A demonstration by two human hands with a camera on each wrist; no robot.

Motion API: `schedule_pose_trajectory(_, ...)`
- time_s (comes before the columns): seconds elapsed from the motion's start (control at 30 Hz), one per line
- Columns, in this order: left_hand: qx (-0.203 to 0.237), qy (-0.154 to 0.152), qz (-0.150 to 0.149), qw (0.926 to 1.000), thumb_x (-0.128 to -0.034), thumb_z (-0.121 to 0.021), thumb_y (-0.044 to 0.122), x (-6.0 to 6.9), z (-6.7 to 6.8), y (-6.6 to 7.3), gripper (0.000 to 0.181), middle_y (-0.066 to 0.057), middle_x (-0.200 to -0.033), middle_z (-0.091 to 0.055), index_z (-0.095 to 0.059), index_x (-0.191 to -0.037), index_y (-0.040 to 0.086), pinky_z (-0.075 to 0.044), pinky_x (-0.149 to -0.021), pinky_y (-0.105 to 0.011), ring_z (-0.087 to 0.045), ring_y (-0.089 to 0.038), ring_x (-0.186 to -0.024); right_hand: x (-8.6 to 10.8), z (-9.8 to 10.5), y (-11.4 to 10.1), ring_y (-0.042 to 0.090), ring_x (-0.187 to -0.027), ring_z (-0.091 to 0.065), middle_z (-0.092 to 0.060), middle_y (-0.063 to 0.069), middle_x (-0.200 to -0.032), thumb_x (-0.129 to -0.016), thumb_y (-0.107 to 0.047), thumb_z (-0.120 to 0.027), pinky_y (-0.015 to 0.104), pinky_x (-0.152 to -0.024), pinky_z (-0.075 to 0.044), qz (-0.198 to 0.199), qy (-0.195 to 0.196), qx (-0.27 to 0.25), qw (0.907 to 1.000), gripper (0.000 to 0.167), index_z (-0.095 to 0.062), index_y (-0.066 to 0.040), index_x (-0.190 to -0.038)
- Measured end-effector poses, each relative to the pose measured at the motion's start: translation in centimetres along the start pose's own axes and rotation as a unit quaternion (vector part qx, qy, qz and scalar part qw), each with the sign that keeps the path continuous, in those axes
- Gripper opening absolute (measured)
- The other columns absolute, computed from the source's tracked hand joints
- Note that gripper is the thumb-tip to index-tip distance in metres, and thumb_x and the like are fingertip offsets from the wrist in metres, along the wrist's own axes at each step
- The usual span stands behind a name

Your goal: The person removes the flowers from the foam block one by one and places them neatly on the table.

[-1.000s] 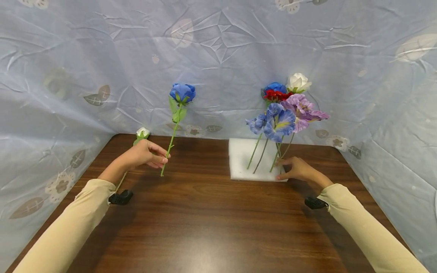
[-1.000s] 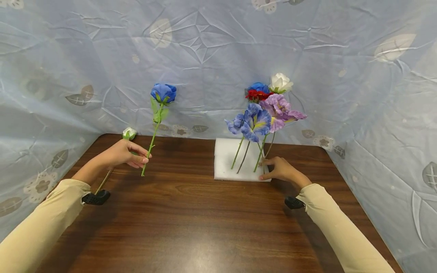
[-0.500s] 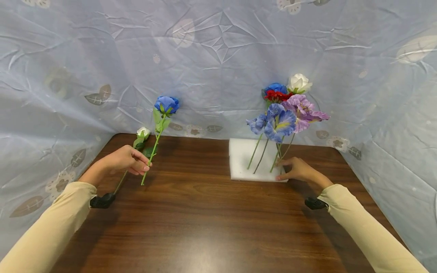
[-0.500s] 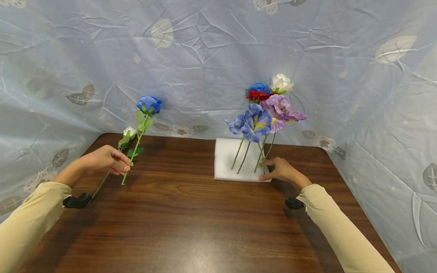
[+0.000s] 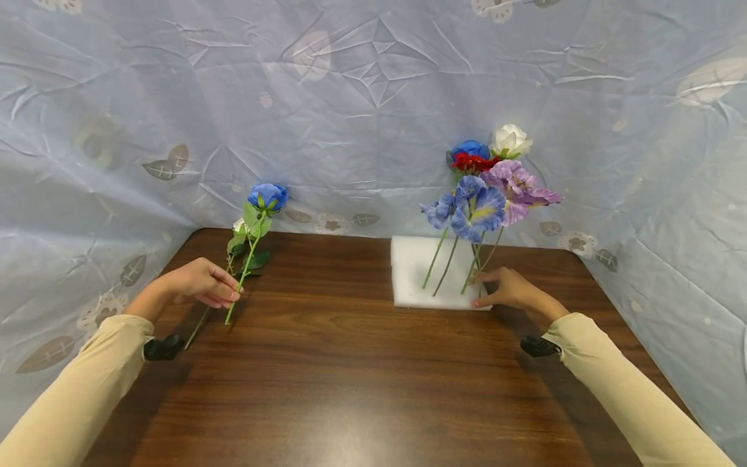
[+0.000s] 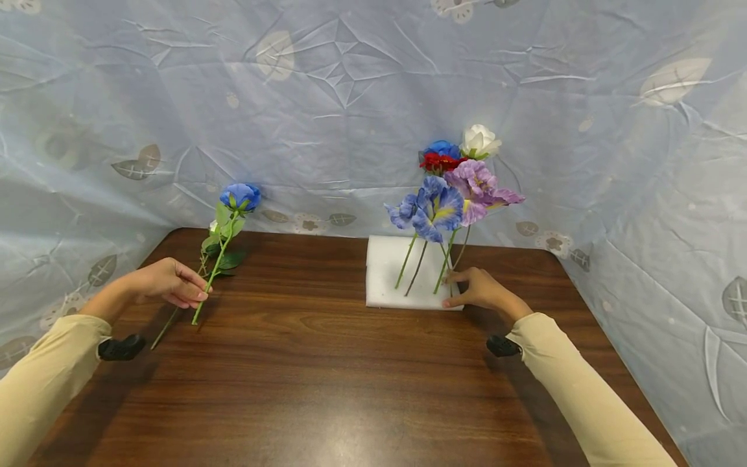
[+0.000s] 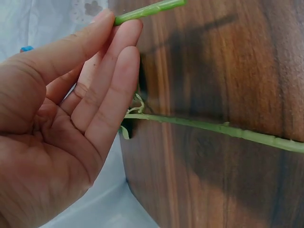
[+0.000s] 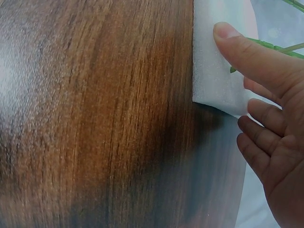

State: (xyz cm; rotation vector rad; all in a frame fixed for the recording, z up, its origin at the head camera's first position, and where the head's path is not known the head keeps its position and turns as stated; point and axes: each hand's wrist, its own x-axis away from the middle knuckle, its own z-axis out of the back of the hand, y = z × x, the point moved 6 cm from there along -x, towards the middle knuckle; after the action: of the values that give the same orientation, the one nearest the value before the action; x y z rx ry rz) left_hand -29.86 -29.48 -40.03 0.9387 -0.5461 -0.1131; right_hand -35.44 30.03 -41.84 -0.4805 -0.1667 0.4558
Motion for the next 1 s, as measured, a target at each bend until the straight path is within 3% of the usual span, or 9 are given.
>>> schedule_pose_trajectory(0.47,0.005,-0.010,0.020,0.9997,-0.0923,-0.074,0.010,-0.5,-0.3,-1.2,0.039,-0.006,-0.093,-0.079,-0.065,-0.119,-0.016,-0.064,-0.074,-0.030,-0.074,-0.012,-0.079,-0.1,0.0,0.2,0.049,-0.127,-0.057,-0.061,0.026,-0.136,-0.077,-0.034,-0.090,0.061,-0.102,-0.050,0.004,0.002,0.003,1.0000,0.059,-0.073,-0.002,-0.124)
schedule_pose_trajectory(1.0,0.003,-0.006,0.052,0.9986,-0.0911,-0.075,0.012,-0.8,-0.6,-2.5,0.034,-0.002,-0.090,-0.078,-0.070,-0.116,-0.010,-0.063,-0.076,-0.031,-0.074,-0.012,-0.080,0.0,0.0,-0.1,0.049,-0.128,-0.056,-0.059,0.028,-0.138,-0.079,-0.036,-0.089,0.062,-0.104,-0.049,-0.005,-0.009,0.007,0.9999,0.060,-0.072,-0.003,-0.126)
